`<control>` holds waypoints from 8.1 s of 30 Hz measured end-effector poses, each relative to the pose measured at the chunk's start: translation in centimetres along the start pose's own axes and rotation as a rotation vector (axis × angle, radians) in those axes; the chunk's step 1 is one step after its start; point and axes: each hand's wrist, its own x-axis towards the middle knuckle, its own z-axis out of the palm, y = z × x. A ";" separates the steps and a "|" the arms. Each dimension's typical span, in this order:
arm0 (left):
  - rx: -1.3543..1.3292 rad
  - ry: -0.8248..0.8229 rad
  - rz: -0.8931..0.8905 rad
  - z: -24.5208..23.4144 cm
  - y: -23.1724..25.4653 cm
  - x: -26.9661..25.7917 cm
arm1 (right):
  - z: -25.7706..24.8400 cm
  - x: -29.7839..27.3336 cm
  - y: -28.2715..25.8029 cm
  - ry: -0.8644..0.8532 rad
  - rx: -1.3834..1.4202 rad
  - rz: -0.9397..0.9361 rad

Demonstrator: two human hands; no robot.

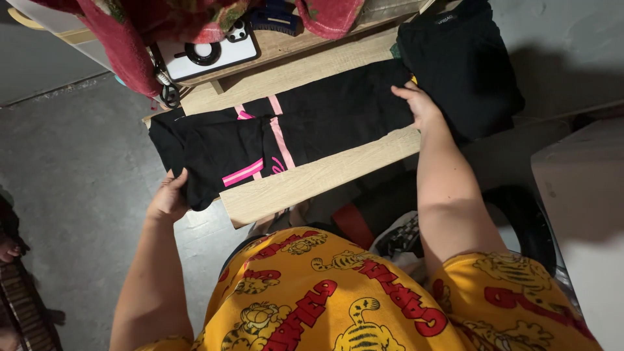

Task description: The recorder is folding multiple black t-shirts and stacking them on a wooden shelf.

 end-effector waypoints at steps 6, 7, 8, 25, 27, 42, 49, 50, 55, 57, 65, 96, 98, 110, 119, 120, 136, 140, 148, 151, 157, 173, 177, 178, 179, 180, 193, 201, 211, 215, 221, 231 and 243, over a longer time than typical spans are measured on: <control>0.025 -0.022 0.101 1.4 0.6 -0.4 | 0.4 0.8 1.1 -0.141 0.346 -0.137; -0.009 -0.011 0.130 1.9 0.9 -0.5 | 0.4 0.8 1.1 -0.112 0.333 -0.148; -0.043 0.000 0.159 2.4 1.2 -0.6 | 0.5 0.8 1.2 -0.083 0.320 -0.159; 1.746 0.230 0.977 24.3 -0.4 -0.6 | -13.1 -6.6 -4.4 0.026 0.042 -0.545; 1.924 -0.036 0.837 26.2 -1.6 0.6 | -12.3 -7.8 -4.5 0.044 0.095 -0.493; 0.160 -0.573 0.285 23.0 2.2 3.4 | 22.6 -19.9 -4.5 0.410 -0.810 -1.072; -0.036 -0.259 0.178 14.2 0.0 8.6 | 27.3 -14.5 4.8 -0.050 -0.831 -0.982; 0.045 -0.219 0.258 13.7 -0.5 9.0 | 26.0 -14.4 4.8 0.094 -0.835 -0.997; 0.149 -0.148 0.380 13.8 0.1 7.2 | 20.8 -11.5 4.3 0.460 -1.188 -0.887; 0.328 -0.036 0.396 14.7 0.3 6.0 | 20.4 -10.1 6.2 0.382 -1.237 -0.799; 1.747 0.063 1.267 20.3 -2.2 1.3 | 19.4 -8.2 8.8 0.207 -1.318 -0.816; 1.926 -0.414 1.334 19.7 9.3 0.3 | 9.7 -14.1 5.4 0.393 -0.683 -1.298; 2.145 -0.313 1.211 16.5 4.7 2.7 | 10.3 -11.7 11.5 0.370 -0.810 -1.202; 1.913 -0.296 1.285 27.2 0.1 5.0 | 20.9 -14.6 4.3 0.661 -0.995 -0.965; 1.966 -0.387 0.956 23.7 -1.3 9.6 | 17.3 -10.7 14.7 0.857 -1.037 -0.697; 1.975 -0.435 0.966 24.0 -1.4 9.4 | 16.4 -11.4 16.1 0.886 -1.026 -0.663; 1.865 -0.912 1.273 27.7 -9.2 -1.4 | 9.0 -37.0 35.1 1.513 -0.983 0.245; 1.747 -1.252 1.252 27.0 -13.7 -4.5 | 6.3 -37.4 38.1 1.430 -0.981 0.504; 1.863 -1.590 0.735 23.4 -18.1 -2.7 | 1.7 -44.9 39.3 1.355 -0.544 0.334; 1.842 -1.597 0.637 24.9 -19.2 -2.4 | 2.0 -44.8 39.3 1.313 -0.549 0.307; 1.708 -1.598 0.572 30.9 -23.0 -2.7 | 3.9 -42.7 31.5 1.124 -0.663 0.526; 1.777 -1.124 0.472 45.6 -46.3 7.4 | -9.3 -21.5 43.6 0.530 -1.253 0.138; 1.934 -0.919 0.281 49.6 -48.2 5.1 | -8.8 -21.7 41.5 0.330 -1.197 0.358; 1.934 -0.931 0.322 50.3 -48.9 4.9 | -8.8 -21.6 41.3 0.316 -1.205 0.392; 1.933 -0.952 0.366 51.1 -49.5 4.7 | -8.8 -21.6 41.1 0.307 -1.211 0.430; 1.934 -0.948 0.363 50.6 -52.3 6.6 | -8.7 -21.2 41.7 0.303 -1.211 0.428; 1.683 -1.002 0.335 49.8 -60.3 9.9 | -9.1 -21.2 41.8 0.261 -1.030 0.454; 1.479 -0.988 0.178 48.3 -57.3 7.9 | -10.0 -16.3 48.6 0.442 -1.016 0.521; 1.145 -1.118 0.028 50.8 -46.4 -1.2 | -11.4 -16.9 47.1 0.792 -0.856 0.344; 0.780 -1.309 -0.155 53.1 -36.7 -3.1 | -12.0 0.8 62.0 1.675 -0.368 -0.129; 0.336 -1.178 -0.237 52.4 -24.0 -5.2 | -12.0 -16.6 40.9 0.304 0.444 -0.305; -0.112 -0.780 -0.296 47.4 -12.8 -6.4 | 0.2 -24.3 30.7 -0.478 1.252 -0.382; 0.108 -0.849 0.320 40.6 -3.1 -1.9 | -0.2 -29.7 16.1 -0.112 0.996 -0.416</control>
